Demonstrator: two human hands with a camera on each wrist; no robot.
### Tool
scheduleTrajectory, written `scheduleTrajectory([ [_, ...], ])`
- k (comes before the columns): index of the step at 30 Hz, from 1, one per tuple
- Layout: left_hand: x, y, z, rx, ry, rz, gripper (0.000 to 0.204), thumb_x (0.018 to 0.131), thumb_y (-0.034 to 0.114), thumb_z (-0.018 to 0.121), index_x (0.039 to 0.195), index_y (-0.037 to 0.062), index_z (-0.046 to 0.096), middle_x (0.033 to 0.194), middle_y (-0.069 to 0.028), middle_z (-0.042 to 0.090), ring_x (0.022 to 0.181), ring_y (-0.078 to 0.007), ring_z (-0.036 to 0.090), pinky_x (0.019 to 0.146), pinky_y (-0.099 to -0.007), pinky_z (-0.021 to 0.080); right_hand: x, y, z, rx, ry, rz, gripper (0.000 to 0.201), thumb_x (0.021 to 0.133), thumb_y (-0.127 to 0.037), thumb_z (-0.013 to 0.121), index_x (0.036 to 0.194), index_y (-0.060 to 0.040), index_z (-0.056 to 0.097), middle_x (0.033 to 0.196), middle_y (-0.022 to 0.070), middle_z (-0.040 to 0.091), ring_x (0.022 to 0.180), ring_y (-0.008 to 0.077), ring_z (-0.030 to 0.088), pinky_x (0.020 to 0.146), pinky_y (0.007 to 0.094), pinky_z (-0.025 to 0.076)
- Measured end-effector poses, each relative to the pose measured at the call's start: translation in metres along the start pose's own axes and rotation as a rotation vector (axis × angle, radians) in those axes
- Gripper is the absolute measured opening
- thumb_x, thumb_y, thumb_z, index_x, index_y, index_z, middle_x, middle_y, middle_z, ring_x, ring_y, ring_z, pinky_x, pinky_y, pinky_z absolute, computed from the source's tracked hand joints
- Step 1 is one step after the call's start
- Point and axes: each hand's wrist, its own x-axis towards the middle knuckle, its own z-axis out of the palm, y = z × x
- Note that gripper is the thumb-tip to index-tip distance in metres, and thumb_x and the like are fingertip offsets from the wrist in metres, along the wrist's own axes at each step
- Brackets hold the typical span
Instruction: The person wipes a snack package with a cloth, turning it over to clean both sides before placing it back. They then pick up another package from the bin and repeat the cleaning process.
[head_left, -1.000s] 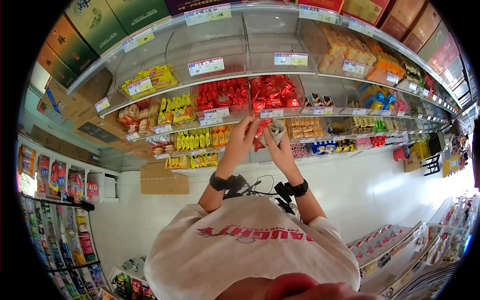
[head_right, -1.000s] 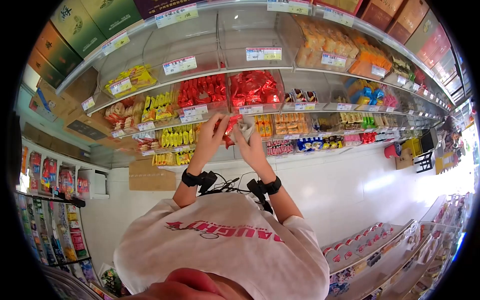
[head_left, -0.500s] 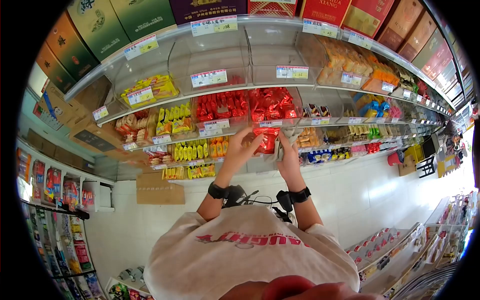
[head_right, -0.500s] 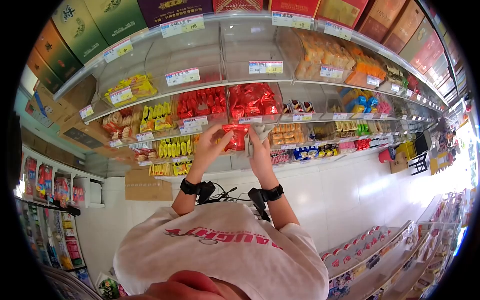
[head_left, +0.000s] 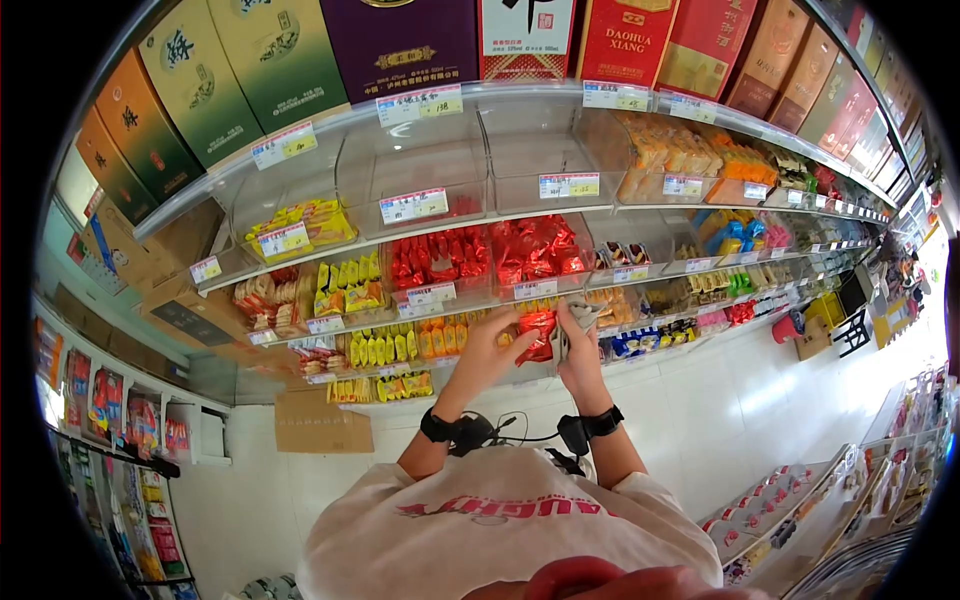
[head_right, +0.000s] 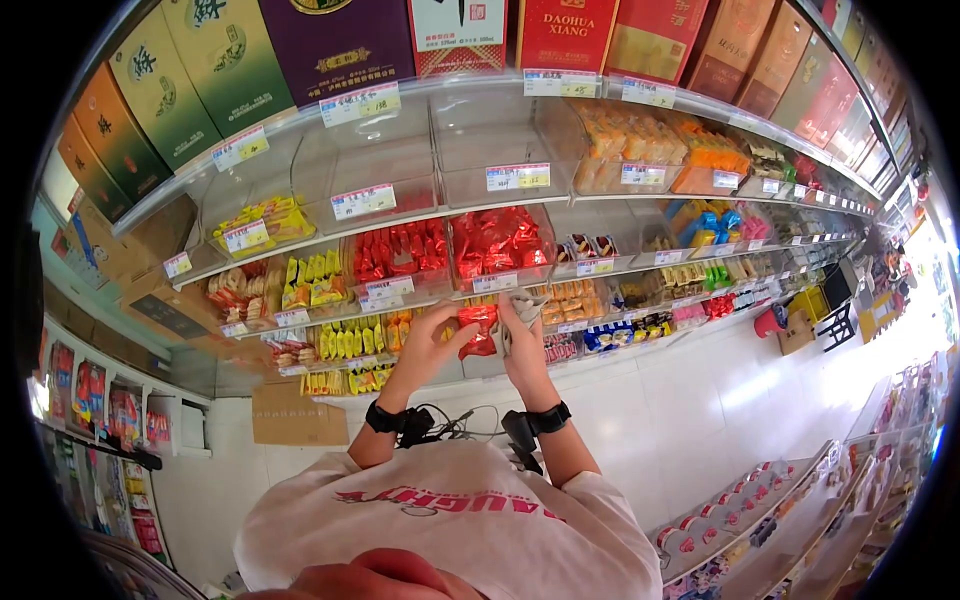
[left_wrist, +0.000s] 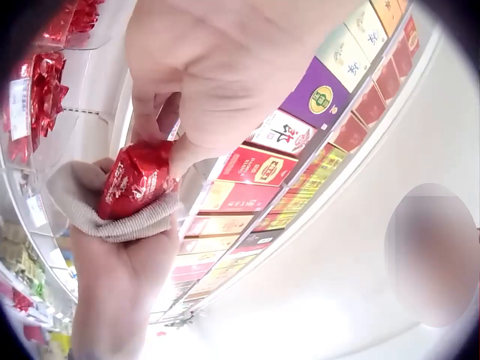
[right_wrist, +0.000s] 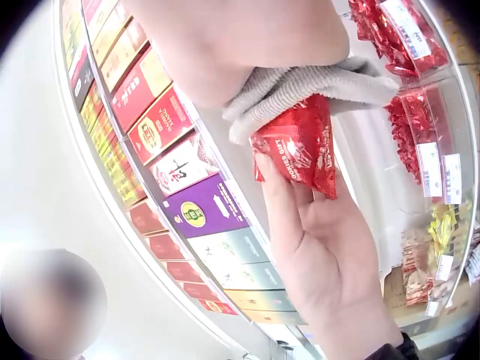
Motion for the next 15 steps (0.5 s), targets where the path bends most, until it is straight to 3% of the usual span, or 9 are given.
scheduleTrajectory([
  [2, -0.002, -0.01, 0.004, -0.091, 0.055, 0.004, 0.025, 0.088, 0.011, 0.073, 0.104, -0.0066, 0.063, 0.086, -0.0101, 0.061, 0.074, -0.015, 0.06, 0.066, -0.0276, 0.047, -0.003, -0.003, 0.001, 0.048, 0.004, 0.083, 0.018, 0.097, -0.019, 0.067, 0.11, -0.0083, 0.06, 0.097, -0.0025, 0.062, 0.082, 0.0041, 0.057, 0.07, 0.0236, 0.049],
  [3, -0.003, -0.015, 0.002, -0.094, 0.11, -0.028, 0.023, 0.09, 0.01, 0.071, 0.106, -0.0044, 0.064, 0.089, -0.0069, 0.062, 0.074, -0.0119, 0.06, 0.065, -0.0265, 0.047, -0.004, 0.0, -0.002, -0.078, -0.035, 0.016, 0.016, 0.098, -0.02, 0.066, 0.107, -0.0077, 0.061, 0.092, -0.003, 0.063, 0.076, 0.0026, 0.055, 0.064, 0.0228, 0.046],
  [6, 0.001, 0.008, -0.004, -0.291, 0.097, -0.207, 0.023, 0.091, 0.011, 0.072, 0.108, -0.001, 0.064, 0.087, -0.0034, 0.063, 0.072, -0.0088, 0.059, 0.064, -0.0258, 0.048, -0.006, 0.014, -0.007, -0.336, -0.066, -0.083, 0.015, 0.098, -0.021, 0.066, 0.102, -0.0067, 0.063, 0.086, -0.0037, 0.061, 0.073, 0.0018, 0.054, 0.06, 0.0217, 0.044],
  [10, -0.001, -0.004, 0.01, -0.099, 0.263, -0.128, 0.03, 0.088, 0.012, 0.076, 0.113, 0.0017, 0.064, 0.084, -0.0021, 0.066, 0.073, -0.0082, 0.061, 0.066, -0.0246, 0.05, -0.004, 0.013, -0.006, -0.437, 0.007, -0.17, 0.018, 0.097, -0.018, 0.067, 0.105, -0.001, 0.065, 0.085, -0.0029, 0.061, 0.072, 0.0018, 0.053, 0.061, 0.0211, 0.044],
  [13, -0.005, -0.006, 0.003, 0.183, 0.154, -0.287, 0.028, 0.091, 0.012, 0.073, 0.113, 0.0011, 0.062, 0.088, -0.002, 0.067, 0.081, -0.0076, 0.064, 0.07, -0.0224, 0.05, -0.008, 0.014, 0.0, -0.605, 0.065, -0.483, 0.019, 0.094, -0.007, 0.066, 0.111, 0.0024, 0.065, 0.093, 0.0035, 0.066, 0.076, 0.0092, 0.06, 0.067, 0.0239, 0.048],
  [15, -0.004, 0.0, 0.014, -0.067, 0.189, -0.239, 0.031, 0.095, 0.026, 0.068, 0.111, 0.0003, 0.062, 0.09, -0.0041, 0.066, 0.078, -0.0097, 0.063, 0.069, -0.0248, 0.051, -0.007, 0.01, 0.005, -0.829, -0.004, -0.729, 0.027, 0.087, 0.0, 0.066, 0.115, 0.0027, 0.064, 0.105, 0.0081, 0.067, 0.088, 0.019, 0.064, 0.077, 0.0296, 0.051],
])
